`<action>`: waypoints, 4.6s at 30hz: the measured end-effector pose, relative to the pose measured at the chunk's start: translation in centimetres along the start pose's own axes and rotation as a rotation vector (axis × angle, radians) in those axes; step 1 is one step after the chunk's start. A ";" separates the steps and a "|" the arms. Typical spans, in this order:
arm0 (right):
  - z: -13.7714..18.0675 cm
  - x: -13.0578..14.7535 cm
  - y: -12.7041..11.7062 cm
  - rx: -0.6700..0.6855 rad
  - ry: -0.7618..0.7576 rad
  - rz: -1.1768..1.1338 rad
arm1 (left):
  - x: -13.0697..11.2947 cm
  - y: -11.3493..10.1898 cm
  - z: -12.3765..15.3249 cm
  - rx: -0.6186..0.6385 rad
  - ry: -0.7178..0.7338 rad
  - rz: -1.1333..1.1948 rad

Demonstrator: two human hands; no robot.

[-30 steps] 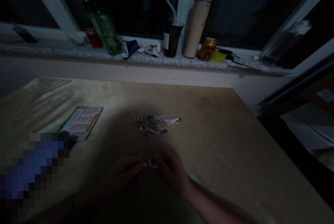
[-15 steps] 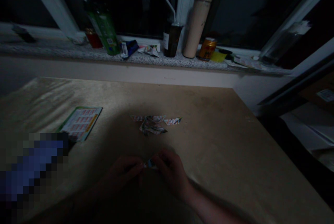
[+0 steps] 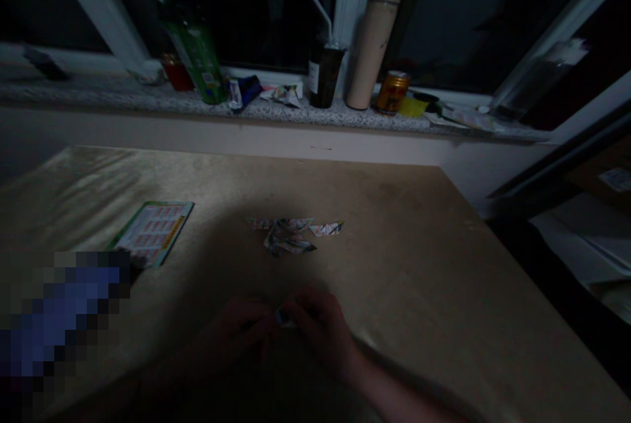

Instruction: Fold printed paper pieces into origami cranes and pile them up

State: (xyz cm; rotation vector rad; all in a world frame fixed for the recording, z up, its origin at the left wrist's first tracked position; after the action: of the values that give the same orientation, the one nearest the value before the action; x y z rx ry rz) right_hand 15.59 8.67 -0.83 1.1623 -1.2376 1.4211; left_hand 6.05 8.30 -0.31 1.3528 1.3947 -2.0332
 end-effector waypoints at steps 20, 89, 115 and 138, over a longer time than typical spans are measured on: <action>0.2 -0.3 0.6 0.073 -0.018 -0.006 | 1.0 -1.0 -0.1 -0.101 -0.185 0.241; 0.5 0.3 0.8 0.118 -0.021 0.029 | 1.6 -1.8 -0.1 -0.233 -0.191 0.349; 0.4 0.1 0.8 0.095 -0.065 0.077 | 0.7 0.0 -0.2 -0.019 -0.120 0.155; 0.3 -0.1 -0.2 -0.023 -0.079 0.075 | 1.7 -0.3 -0.1 -0.103 -0.187 0.189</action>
State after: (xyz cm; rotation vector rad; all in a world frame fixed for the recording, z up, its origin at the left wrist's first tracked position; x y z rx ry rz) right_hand 15.79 8.42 -0.91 1.1766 -1.3621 1.4238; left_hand 5.04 8.92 -1.53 1.1708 1.2240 -1.8837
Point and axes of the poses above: each hand's wrist, its own z-axis away from the middle knuckle, its own y-axis out of the palm, x = y × z, the point moved 10 cm from there along -z, towards the middle knuckle, and after that the axes turned 8 degrees about -x, right-handed, at the moved point
